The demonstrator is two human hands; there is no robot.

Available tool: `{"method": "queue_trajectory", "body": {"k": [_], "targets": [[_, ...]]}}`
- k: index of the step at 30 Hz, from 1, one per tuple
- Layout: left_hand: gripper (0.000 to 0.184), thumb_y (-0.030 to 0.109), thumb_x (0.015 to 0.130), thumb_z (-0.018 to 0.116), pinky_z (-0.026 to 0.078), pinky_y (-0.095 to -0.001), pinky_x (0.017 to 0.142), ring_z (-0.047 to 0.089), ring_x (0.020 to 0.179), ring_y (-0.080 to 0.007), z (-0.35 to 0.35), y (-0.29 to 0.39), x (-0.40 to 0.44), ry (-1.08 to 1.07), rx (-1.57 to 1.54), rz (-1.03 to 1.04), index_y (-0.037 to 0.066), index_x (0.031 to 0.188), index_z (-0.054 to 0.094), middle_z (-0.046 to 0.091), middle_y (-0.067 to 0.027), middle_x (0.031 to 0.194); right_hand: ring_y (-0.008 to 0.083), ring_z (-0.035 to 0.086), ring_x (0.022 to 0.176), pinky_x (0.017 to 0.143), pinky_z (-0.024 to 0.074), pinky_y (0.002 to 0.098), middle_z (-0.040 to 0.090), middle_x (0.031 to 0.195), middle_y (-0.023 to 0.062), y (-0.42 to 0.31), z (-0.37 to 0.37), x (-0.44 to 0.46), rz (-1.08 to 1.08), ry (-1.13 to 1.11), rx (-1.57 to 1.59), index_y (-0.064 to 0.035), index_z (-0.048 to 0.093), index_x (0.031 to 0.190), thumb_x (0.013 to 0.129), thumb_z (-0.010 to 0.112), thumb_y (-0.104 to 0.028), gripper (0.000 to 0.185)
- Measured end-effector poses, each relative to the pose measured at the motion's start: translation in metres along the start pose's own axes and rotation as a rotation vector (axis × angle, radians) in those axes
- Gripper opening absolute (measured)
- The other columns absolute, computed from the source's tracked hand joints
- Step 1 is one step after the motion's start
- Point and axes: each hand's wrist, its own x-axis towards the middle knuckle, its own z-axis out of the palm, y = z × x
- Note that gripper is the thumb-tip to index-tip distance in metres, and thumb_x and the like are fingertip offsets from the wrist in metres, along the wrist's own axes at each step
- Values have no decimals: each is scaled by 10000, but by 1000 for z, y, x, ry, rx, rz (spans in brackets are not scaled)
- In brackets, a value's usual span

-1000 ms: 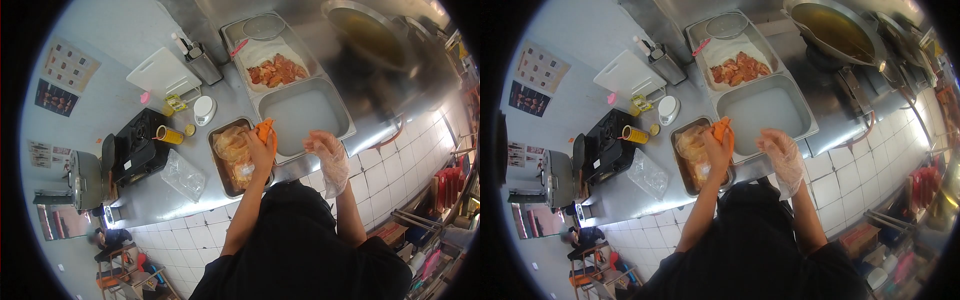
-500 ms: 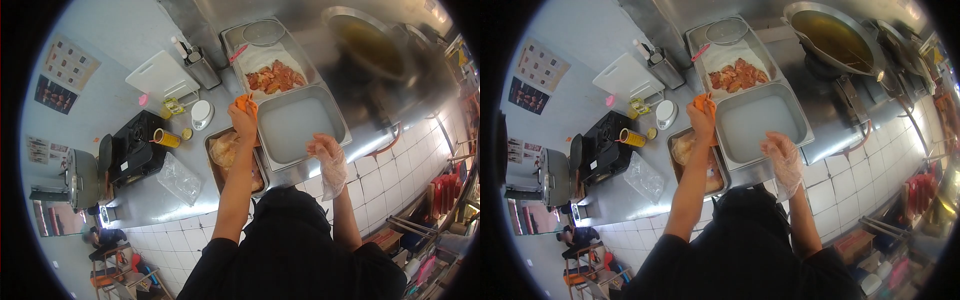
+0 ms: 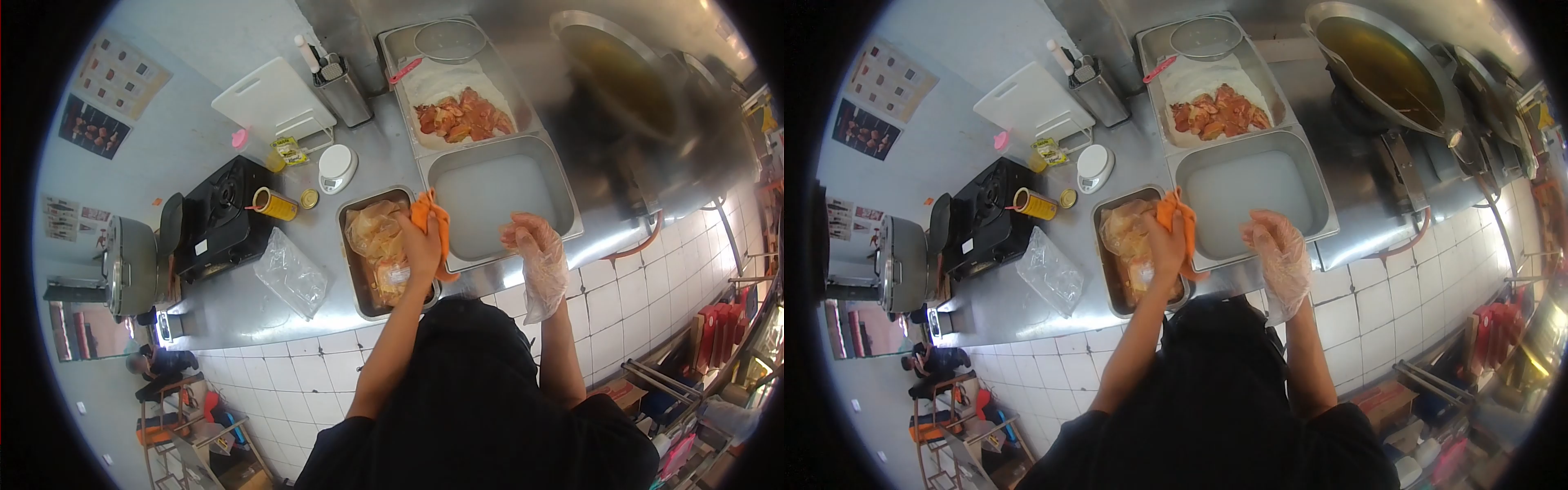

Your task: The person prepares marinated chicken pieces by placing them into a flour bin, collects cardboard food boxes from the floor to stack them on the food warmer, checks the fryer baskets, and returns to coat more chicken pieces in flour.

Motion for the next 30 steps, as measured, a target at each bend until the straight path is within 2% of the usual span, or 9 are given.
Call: {"method": "queue_trajectory", "body": {"k": [4,10,13,16,19,22,25,28,30], "targets": [[338,196,987,572,487,-393,858,631,987,-331,-12,6,-43,-24,-121,-70,-40,1145,389,597,-223,1073,148,620,937,899,506,309,668,1008,78,4,3,3,29,-38,13,-31,611,1196,995,574,-132,228],[377,189,991,576,482,-366,912,608,1049,-271,-24,-10,-81,-110,-440,-446,-25,1219,365,581,-176,1156,143,629,927,886,508,301,675,981,74,3,16,5,0,-78,-50,-25,614,1184,999,559,-114,213],[439,178,993,574,446,-335,980,531,1169,-226,-33,-5,-81,24,-502,-341,-25,1299,334,502,-151,1285,148,635,922,883,510,298,680,984,79,2,17,5,3,-81,-44,-19,613,1183,1000,555,-111,213],[548,142,996,560,407,-309,1030,446,1273,-214,-36,-10,-78,-69,-534,-384,-39,1412,254,408,-145,1391,163,654,923,883,519,322,689,952,71,-1,18,1,-12,-40,-63,-38,631,1159,993,582,-180,224],[622,107,996,536,394,-313,1052,417,1313,-234,-35,-3,-91,-174,-731,-618,-53,1477,174,378,-158,1440,166,656,936,887,521,322,688,956,75,-4,14,-5,-10,-37,-62,-30,626,1165,992,588,-191,240],[635,84,985,524,373,-336,1085,398,1355,-291,-47,8,-108,-125,-465,-314,-65,1493,174,351,-197,1484,163,654,928,887,521,315,687,961,75,-2,7,-9,-17,8,-82,-25,622,1172,993,588,-199,252],[553,36,950,517,345,-389,1123,363,1384,-375,-81,16,-119,-241,-96,-166,-88,1442,298,319,-253,1506,159,654,921,885,522,310,685,964,74,1,-4,-14,-32,30,-90,-27,622,1173,993,589,-201,253],[531,54,906,550,271,-481,1163,347,1395,-400,-78,10,-120,-519,233,60,-89,1394,396,343,-282,1492,155,654,914,885,524,312,683,963,73,5,-9,-13,-6,34,-64,-27,621,1169,994,586,-197,247],[553,116,883,596,246,-542,1157,365,1376,-405,-52,11,-120,-525,569,251,-51,1383,428,413,-251,1436,163,646,905,882,521,315,682,964,80,5,-6,-10,-4,27,-54,-12,620,1169,988,583,-137,224]]}}
